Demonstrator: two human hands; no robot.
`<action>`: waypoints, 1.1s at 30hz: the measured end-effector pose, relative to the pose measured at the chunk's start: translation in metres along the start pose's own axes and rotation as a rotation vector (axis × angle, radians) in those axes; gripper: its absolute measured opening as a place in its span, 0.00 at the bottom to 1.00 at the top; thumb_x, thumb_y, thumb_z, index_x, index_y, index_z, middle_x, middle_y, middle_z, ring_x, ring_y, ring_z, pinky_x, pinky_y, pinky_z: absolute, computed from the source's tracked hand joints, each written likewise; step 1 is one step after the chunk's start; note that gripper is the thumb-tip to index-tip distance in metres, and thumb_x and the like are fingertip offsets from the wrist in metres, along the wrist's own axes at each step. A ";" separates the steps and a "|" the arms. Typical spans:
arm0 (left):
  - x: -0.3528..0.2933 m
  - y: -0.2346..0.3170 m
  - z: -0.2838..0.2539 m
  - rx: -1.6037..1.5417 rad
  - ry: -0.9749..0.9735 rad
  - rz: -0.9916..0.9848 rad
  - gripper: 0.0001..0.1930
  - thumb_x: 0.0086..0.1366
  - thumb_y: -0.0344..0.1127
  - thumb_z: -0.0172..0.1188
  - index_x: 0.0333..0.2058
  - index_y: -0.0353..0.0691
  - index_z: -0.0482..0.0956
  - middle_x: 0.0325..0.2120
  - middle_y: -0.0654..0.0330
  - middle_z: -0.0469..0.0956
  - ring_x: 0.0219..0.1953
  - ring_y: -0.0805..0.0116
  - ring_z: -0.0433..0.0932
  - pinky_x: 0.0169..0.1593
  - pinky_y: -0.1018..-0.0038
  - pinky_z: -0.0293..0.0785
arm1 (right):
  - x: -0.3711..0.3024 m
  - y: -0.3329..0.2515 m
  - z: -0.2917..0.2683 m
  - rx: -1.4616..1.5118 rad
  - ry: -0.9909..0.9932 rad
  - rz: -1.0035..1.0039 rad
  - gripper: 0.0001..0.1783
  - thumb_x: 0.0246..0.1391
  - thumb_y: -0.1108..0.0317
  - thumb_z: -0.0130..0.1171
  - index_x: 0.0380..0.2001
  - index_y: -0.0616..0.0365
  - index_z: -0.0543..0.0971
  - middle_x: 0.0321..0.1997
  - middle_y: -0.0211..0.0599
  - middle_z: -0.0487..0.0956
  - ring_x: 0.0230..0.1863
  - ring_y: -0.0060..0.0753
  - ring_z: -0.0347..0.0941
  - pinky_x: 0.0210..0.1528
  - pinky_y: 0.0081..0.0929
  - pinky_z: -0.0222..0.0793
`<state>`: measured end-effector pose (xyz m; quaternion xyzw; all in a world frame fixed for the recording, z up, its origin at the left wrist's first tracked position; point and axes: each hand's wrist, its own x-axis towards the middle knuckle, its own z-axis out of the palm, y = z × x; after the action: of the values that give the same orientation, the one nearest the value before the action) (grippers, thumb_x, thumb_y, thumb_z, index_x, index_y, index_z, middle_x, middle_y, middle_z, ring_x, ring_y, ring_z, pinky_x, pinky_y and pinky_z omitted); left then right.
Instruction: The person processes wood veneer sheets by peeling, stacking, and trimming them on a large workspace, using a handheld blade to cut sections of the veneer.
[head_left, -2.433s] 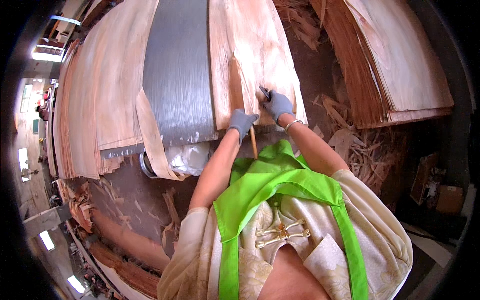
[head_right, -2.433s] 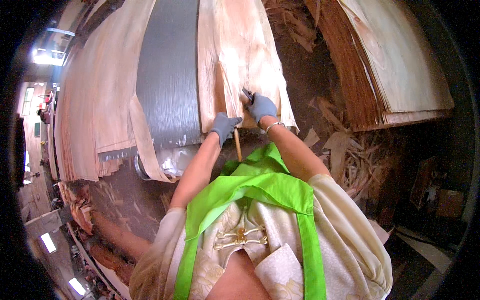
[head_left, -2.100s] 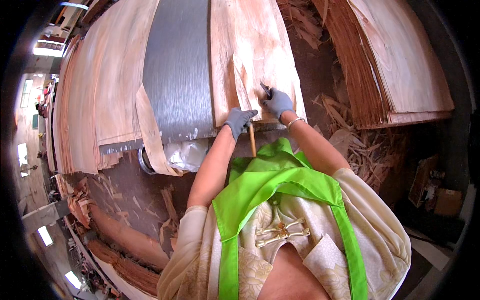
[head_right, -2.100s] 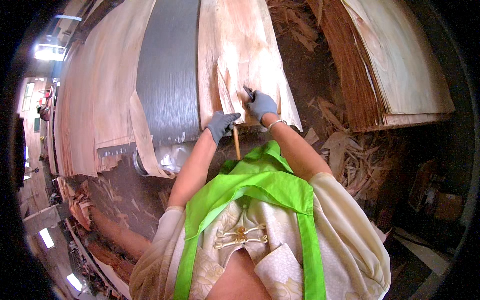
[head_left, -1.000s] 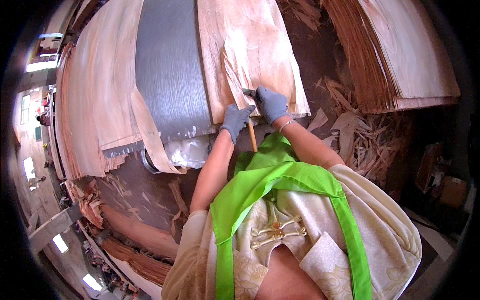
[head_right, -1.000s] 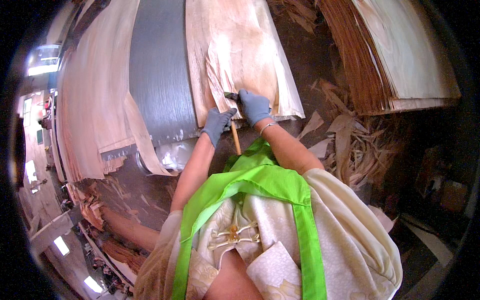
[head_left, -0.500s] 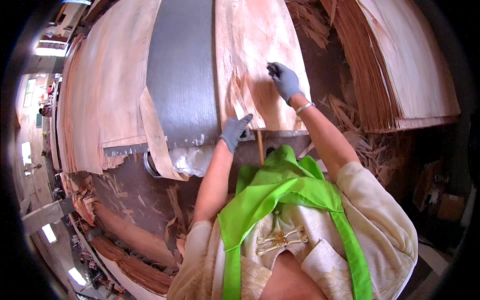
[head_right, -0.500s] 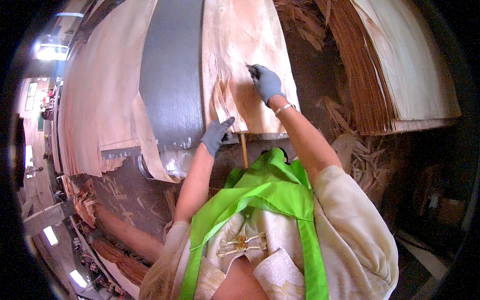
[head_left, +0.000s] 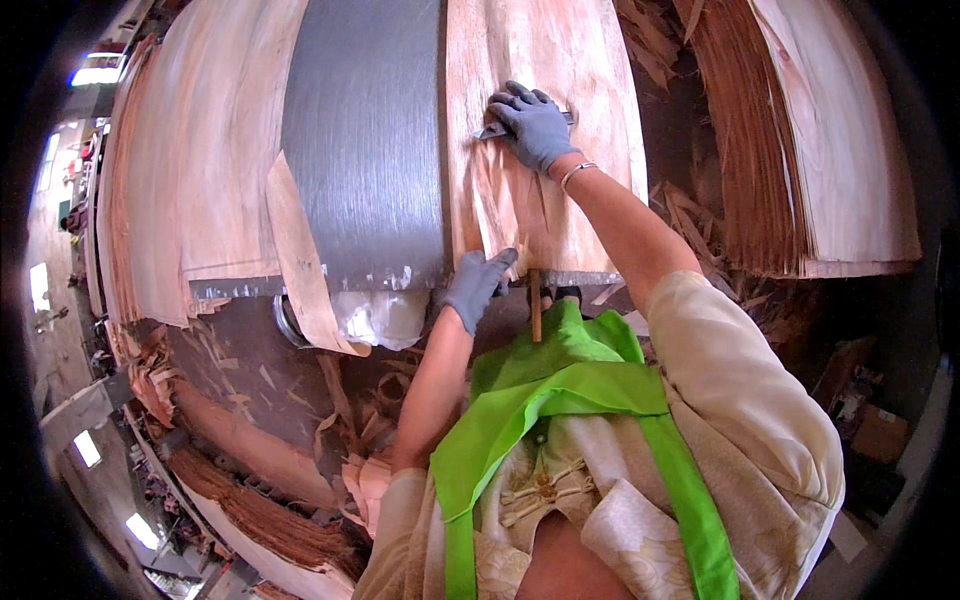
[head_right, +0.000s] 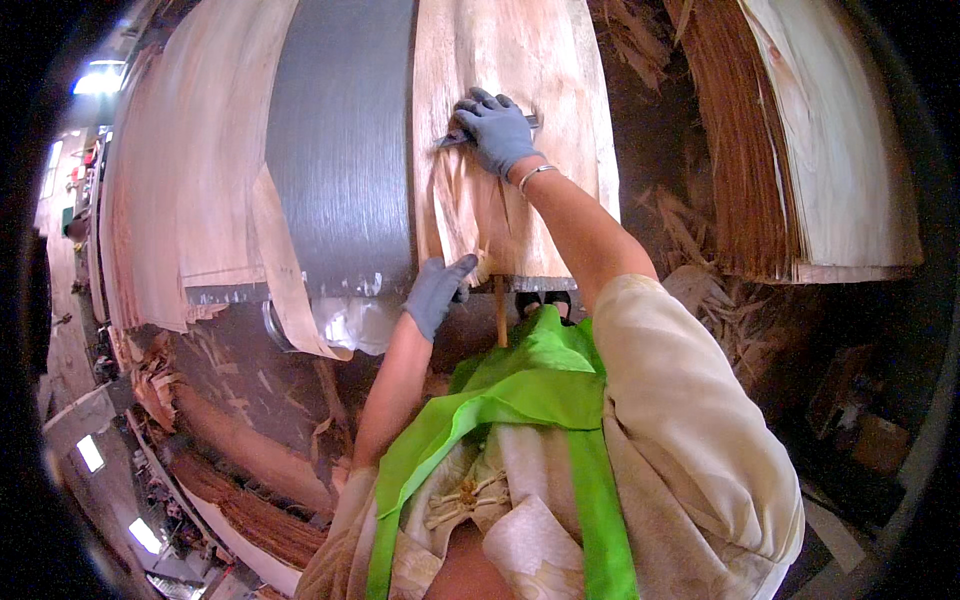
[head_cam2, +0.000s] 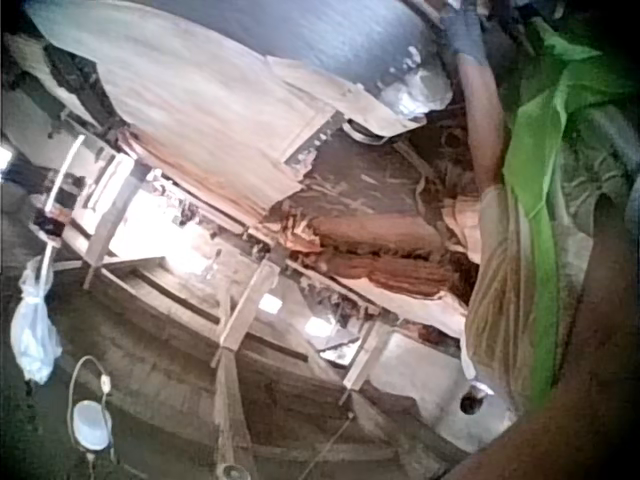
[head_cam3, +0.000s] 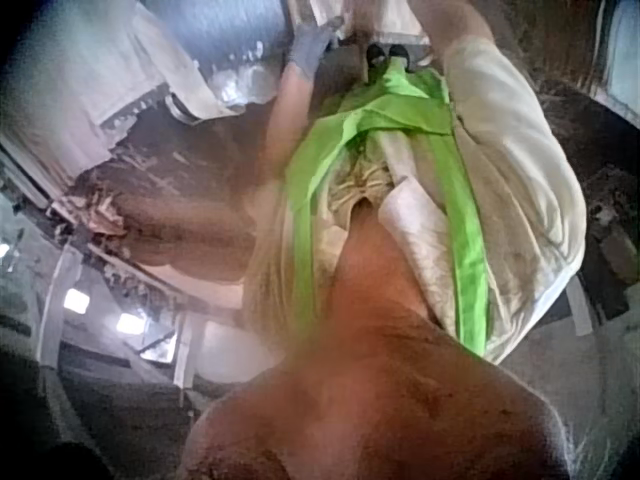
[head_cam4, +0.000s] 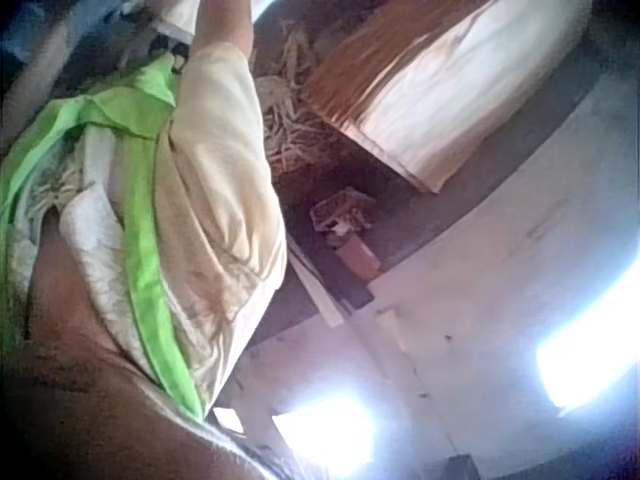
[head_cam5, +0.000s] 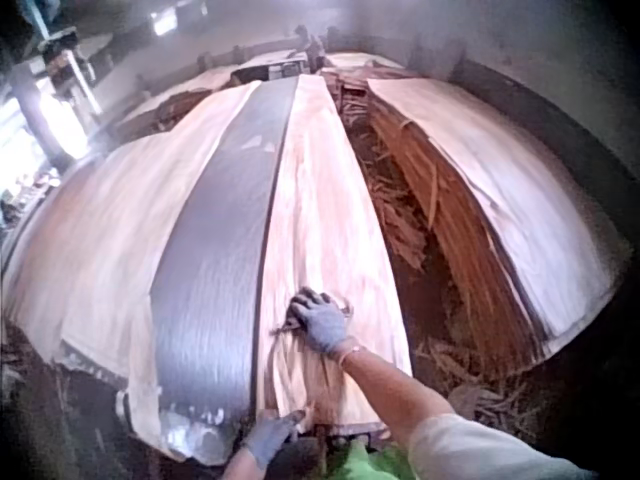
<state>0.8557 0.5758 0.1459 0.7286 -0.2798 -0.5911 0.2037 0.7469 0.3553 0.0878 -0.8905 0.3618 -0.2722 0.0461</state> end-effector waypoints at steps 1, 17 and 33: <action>-0.003 -0.001 -0.003 0.042 -0.034 0.011 0.21 0.56 0.50 0.59 0.16 0.38 0.69 0.10 0.63 0.68 0.11 0.76 0.64 0.16 0.77 0.59 | 0.001 0.000 0.001 0.004 0.007 -0.001 0.14 0.44 0.65 0.51 0.38 0.46 0.74 0.50 0.26 0.71 0.58 0.33 0.60 0.55 0.36 0.57; -0.144 -0.135 -0.055 0.060 0.003 -0.117 0.13 0.57 0.39 0.58 0.26 0.32 0.78 0.17 0.63 0.74 0.17 0.77 0.72 0.21 0.78 0.67 | 0.010 -0.012 -0.060 0.257 0.186 0.165 0.14 0.55 0.67 0.48 0.45 0.50 0.73 0.52 0.37 0.70 0.57 0.39 0.62 0.55 0.35 0.59; -0.123 0.012 0.051 0.024 -0.370 0.309 0.16 0.57 0.43 0.59 0.32 0.33 0.79 0.18 0.66 0.74 0.20 0.82 0.67 0.23 0.79 0.65 | -0.099 -0.070 -0.218 1.760 -0.111 0.996 0.16 0.58 0.58 0.47 0.39 0.60 0.73 0.17 0.19 0.65 0.14 0.12 0.55 0.15 0.14 0.48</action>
<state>0.7866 0.6481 0.2340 0.5587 -0.4275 -0.6731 0.2284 0.6189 0.4985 0.2472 -0.2995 0.3602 -0.3500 0.8112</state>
